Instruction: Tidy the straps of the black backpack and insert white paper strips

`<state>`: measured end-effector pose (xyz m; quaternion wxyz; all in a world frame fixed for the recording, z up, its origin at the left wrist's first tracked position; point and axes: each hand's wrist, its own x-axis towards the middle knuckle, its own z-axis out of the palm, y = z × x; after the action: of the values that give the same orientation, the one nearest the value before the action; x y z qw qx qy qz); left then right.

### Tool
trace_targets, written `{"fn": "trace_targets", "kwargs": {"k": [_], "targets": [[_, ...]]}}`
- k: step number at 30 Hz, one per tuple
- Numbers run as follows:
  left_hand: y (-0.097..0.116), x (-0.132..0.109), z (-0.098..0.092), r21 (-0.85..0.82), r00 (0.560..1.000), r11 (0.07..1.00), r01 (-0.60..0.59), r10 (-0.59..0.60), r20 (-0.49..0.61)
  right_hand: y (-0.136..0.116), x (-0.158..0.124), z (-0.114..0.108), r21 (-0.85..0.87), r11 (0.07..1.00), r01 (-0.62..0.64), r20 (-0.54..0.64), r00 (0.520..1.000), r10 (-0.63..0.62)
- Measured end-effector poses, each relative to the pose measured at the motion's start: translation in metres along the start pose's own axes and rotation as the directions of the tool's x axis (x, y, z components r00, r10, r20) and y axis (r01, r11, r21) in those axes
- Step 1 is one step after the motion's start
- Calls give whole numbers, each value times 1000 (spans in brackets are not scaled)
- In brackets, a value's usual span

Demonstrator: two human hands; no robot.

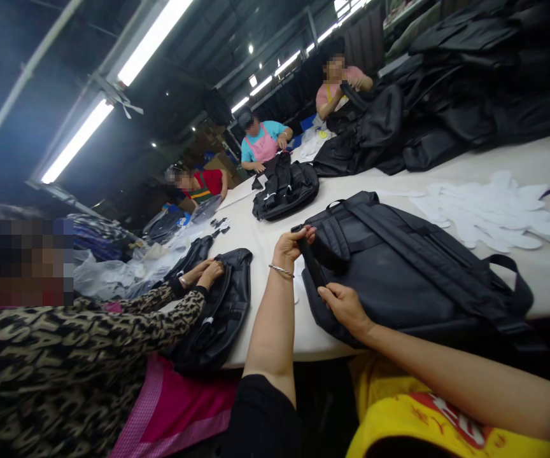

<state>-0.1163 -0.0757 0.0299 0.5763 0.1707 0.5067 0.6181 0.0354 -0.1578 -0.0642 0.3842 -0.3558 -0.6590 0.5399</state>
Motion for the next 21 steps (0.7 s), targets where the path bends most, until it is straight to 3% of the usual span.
{"fn": "trace_targets", "kwargs": {"k": [5,8,11,13,15,19,21], "targets": [[-17,9,-28,-17,999,1000,-2,1,-55,23,-7,8,-114,983,-146,101,982,157],[-15,6,-28,-43,998,998,-44,42,-55,23,7,3,-143,972,-186,237,947,216],[-4,-1,-18,22,992,993,-114,113,55,19,25,-5,-176,965,-196,390,886,251],[1,-6,-10,111,975,982,-151,130,181,17,34,-10,-202,963,-176,444,861,250],[2,-12,-1,161,958,973,-164,118,263,18,37,-16,-256,960,-116,434,873,222],[-3,-28,9,134,953,976,-171,129,273,24,33,-27,-414,908,68,379,919,104],[-4,-36,10,97,955,982,-165,134,264,27,29,-30,-383,917,112,395,917,53]]}}
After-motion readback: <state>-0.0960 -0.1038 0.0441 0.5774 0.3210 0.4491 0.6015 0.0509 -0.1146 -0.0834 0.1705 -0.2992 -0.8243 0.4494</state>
